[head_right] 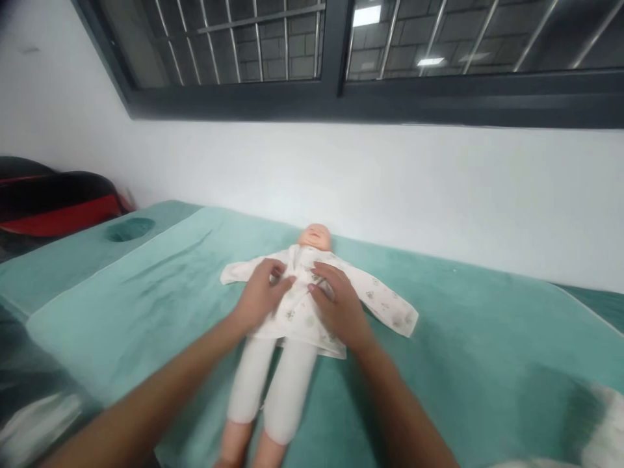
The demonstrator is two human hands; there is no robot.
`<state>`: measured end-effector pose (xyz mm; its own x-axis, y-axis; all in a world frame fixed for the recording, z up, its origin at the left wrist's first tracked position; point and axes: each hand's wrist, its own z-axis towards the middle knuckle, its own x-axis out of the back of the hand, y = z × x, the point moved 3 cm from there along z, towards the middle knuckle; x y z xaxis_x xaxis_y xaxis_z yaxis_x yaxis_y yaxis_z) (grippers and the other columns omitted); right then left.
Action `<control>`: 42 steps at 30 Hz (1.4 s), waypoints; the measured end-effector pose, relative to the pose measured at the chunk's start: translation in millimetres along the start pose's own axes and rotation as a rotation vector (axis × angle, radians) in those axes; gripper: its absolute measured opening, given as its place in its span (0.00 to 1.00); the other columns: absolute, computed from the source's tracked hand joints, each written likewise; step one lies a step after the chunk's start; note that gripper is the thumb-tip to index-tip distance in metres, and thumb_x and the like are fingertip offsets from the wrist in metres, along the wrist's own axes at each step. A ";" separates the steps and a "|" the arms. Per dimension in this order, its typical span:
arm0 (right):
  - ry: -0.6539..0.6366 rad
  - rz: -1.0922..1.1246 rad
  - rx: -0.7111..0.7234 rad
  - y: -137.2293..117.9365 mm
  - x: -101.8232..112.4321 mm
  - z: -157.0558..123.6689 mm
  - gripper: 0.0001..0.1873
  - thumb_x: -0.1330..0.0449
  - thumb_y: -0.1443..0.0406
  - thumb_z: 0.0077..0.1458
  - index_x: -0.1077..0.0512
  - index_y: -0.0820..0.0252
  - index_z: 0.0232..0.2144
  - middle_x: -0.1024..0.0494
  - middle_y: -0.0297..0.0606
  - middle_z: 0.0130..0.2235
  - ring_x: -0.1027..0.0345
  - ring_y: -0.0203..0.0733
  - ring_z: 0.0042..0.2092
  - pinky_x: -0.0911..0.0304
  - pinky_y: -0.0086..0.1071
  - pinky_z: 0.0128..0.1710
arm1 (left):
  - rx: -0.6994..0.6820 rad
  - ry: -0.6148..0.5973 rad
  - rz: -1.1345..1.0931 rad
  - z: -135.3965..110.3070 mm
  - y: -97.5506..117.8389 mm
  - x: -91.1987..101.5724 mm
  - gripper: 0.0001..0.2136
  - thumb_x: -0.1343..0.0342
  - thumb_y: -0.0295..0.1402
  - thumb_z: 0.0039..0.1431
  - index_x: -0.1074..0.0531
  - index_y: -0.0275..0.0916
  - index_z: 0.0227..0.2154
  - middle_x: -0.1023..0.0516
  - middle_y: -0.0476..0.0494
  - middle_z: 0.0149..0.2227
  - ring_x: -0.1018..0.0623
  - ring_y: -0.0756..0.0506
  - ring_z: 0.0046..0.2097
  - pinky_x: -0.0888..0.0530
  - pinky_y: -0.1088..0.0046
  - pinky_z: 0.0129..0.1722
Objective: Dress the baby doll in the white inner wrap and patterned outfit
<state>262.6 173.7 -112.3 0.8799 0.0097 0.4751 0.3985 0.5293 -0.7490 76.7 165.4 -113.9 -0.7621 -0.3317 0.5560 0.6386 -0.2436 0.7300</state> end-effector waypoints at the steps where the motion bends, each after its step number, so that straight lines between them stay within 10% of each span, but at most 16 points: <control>1: 0.005 -0.054 0.045 1.8 -4.7 -1.7 0.16 0.43 0.60 0.59 0.29 0.52 0.49 0.30 0.41 0.58 0.39 0.48 0.60 0.46 0.48 0.62 | -0.009 -0.002 0.023 -11.5 0.5 2.1 0.07 0.44 0.35 0.58 0.32 0.40 0.38 0.28 0.45 0.38 0.28 0.45 0.42 0.30 0.65 0.45; 10: -0.043 -0.192 0.086 -2.2 -21.0 -67.1 0.31 0.42 0.57 0.59 0.44 0.49 0.62 0.47 0.42 0.68 0.54 0.52 0.68 0.50 0.54 0.64 | -0.150 -0.060 -0.063 -99.3 -15.3 8.7 0.20 0.45 0.24 0.54 0.30 0.47 0.50 0.36 0.42 0.59 0.37 0.40 0.61 0.35 0.54 0.60; 19: 0.179 -0.271 -0.093 -14.9 -13.7 -113.1 0.08 0.48 0.60 0.62 0.31 0.55 0.34 0.26 0.39 0.36 0.32 0.45 0.40 0.35 0.39 0.42 | -0.076 0.131 -0.322 -111.9 -23.3 16.1 0.07 0.52 0.28 0.64 0.30 0.43 0.38 0.31 0.43 0.51 0.30 0.45 0.55 0.32 0.61 0.57; 30: -0.002 -0.290 -0.210 -38.6 -18.1 -183.2 0.08 0.48 0.60 0.62 0.31 0.53 0.34 0.24 0.39 0.38 0.29 0.46 0.40 0.32 0.38 0.40 | 0.034 0.185 -0.367 -126.7 -30.8 27.5 0.05 0.53 0.26 0.61 0.34 0.42 0.36 0.31 0.44 0.47 0.30 0.45 0.52 0.33 0.65 0.55; 37: 0.259 -0.704 -0.115 -6.8 82.7 -253.2 0.12 0.45 0.58 0.58 0.30 0.54 0.43 0.27 0.47 0.52 0.31 0.54 0.52 0.36 0.51 0.53 | 0.013 0.143 -0.445 -129.6 -35.0 28.3 0.05 0.52 0.28 0.61 0.31 0.40 0.34 0.29 0.44 0.45 0.29 0.45 0.50 0.33 0.64 0.53; 42: 0.340 -1.012 -0.307 16.2 169.6 -290.2 0.22 0.47 0.48 0.54 0.30 0.56 0.42 0.27 0.56 0.51 0.34 0.68 0.54 0.38 0.58 0.52 | -0.024 0.131 -0.440 -134.4 -32.2 30.0 0.07 0.51 0.29 0.63 0.28 0.41 0.37 0.27 0.44 0.46 0.28 0.44 0.51 0.34 0.63 0.55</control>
<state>493.4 -62.3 -177.9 0.1181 -0.5664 0.8156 0.9788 -0.0718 -0.1917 47.6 40.8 -174.2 -0.9426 -0.3036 0.1390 0.2604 -0.4078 0.8751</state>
